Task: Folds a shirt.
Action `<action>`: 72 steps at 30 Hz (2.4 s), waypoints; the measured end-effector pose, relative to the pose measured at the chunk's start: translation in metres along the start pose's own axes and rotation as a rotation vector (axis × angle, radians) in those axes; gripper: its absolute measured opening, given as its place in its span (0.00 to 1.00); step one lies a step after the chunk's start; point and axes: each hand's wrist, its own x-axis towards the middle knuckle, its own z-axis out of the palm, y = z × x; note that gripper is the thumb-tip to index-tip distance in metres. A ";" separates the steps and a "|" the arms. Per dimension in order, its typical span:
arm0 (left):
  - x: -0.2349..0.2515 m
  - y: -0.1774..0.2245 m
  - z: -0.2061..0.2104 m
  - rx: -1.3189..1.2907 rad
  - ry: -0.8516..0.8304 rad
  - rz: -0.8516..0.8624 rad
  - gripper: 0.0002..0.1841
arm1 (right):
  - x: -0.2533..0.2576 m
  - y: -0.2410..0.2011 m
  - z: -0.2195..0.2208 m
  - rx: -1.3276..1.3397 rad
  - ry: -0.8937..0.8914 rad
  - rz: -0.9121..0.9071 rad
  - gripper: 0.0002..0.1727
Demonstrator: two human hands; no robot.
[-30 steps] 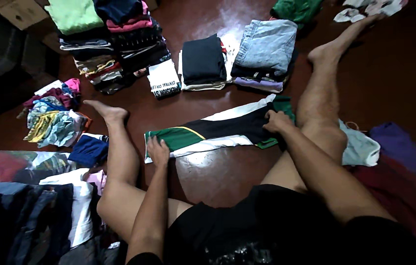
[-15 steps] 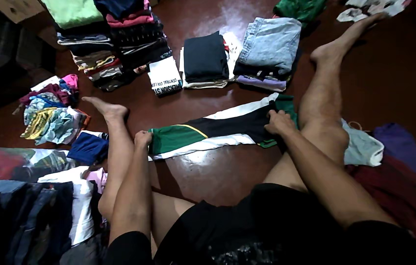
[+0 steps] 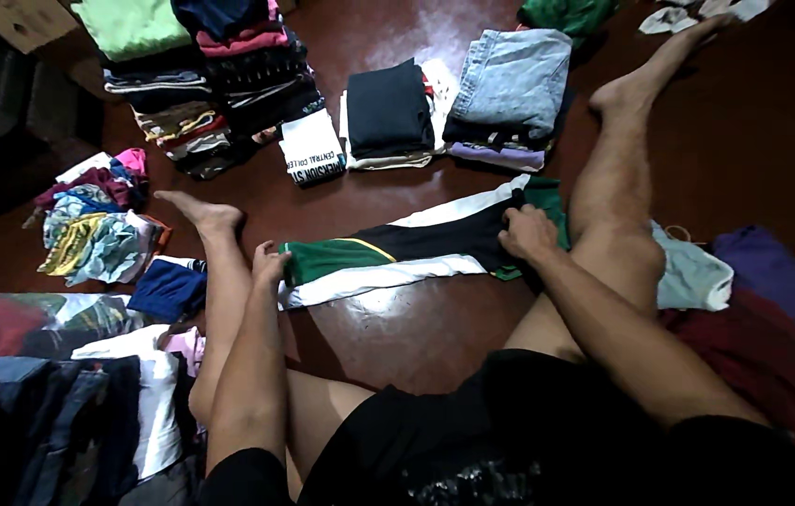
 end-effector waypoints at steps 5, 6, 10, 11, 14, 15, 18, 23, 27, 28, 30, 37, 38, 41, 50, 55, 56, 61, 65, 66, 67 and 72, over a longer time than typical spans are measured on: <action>0.007 -0.010 -0.007 0.090 -0.059 0.125 0.27 | 0.011 -0.040 0.022 -0.004 0.014 -0.585 0.13; 0.007 -0.009 -0.006 0.067 -0.070 0.137 0.27 | 0.019 -0.051 0.026 0.004 -0.005 -0.633 0.13; 0.006 -0.006 -0.003 -0.015 -0.104 0.109 0.27 | 0.049 -0.095 0.045 0.074 0.008 -0.566 0.21; 0.007 -0.006 -0.002 0.004 -0.096 0.112 0.27 | 0.057 -0.102 0.052 0.081 0.012 -0.538 0.21; 0.016 -0.009 -0.002 0.007 -0.039 0.171 0.22 | 0.072 -0.114 0.061 0.092 -0.007 -0.474 0.12; 0.017 -0.011 -0.002 -0.048 -0.023 0.189 0.20 | 0.074 -0.116 0.058 0.116 -0.028 -0.426 0.12; 0.017 -0.018 -0.001 -0.221 -0.009 0.187 0.22 | 0.072 -0.121 0.050 0.228 -0.033 -0.261 0.13; 0.002 -0.017 0.006 0.123 0.159 0.307 0.36 | 0.033 -0.127 0.062 0.156 0.269 -0.475 0.16; -0.029 -0.030 0.030 0.648 0.133 0.653 0.29 | -0.004 -0.116 0.093 0.009 0.165 -0.582 0.29; -0.028 -0.041 0.037 0.737 0.040 0.635 0.31 | -0.009 -0.113 0.100 -0.031 0.052 -0.573 0.36; -0.018 -0.060 0.044 0.862 -0.064 0.521 0.33 | -0.012 -0.106 0.096 -0.012 -0.096 -0.597 0.40; -0.031 -0.041 0.040 0.714 0.261 0.397 0.28 | 0.011 -0.018 -0.044 0.230 -0.007 -0.361 0.17; -0.040 -0.030 0.046 0.706 0.254 0.455 0.29 | 0.015 0.003 -0.051 0.230 0.006 -0.265 0.16; -0.077 0.005 0.096 0.740 0.050 0.718 0.28 | 0.016 0.042 -0.040 0.222 -0.031 0.023 0.21; -0.119 0.002 0.239 0.739 -0.315 0.955 0.31 | 0.011 0.025 -0.023 0.259 -0.256 0.107 0.29; -0.125 0.025 0.195 0.592 -0.107 0.762 0.24 | -0.007 0.026 -0.026 0.411 -0.415 -0.173 0.24; -0.139 0.042 0.196 0.622 -0.075 0.744 0.24 | -0.009 0.021 -0.022 0.385 -0.434 -0.196 0.22; -0.192 0.100 0.263 0.655 -0.176 0.651 0.32 | -0.008 -0.013 0.002 0.244 -0.452 -0.222 0.26; -0.161 0.096 0.297 0.712 -0.191 0.422 0.36 | -0.010 -0.005 0.008 0.127 -0.470 -0.220 0.14; -0.158 0.098 0.296 0.720 -0.200 0.396 0.34 | -0.011 -0.001 0.009 0.105 -0.472 -0.227 0.09; -0.157 0.100 0.294 0.721 -0.212 0.380 0.33 | -0.013 0.002 0.008 0.090 -0.489 -0.231 0.08; -0.156 0.100 0.288 0.808 -0.204 0.431 0.31 | -0.013 -0.007 0.004 0.077 -0.527 -0.185 0.15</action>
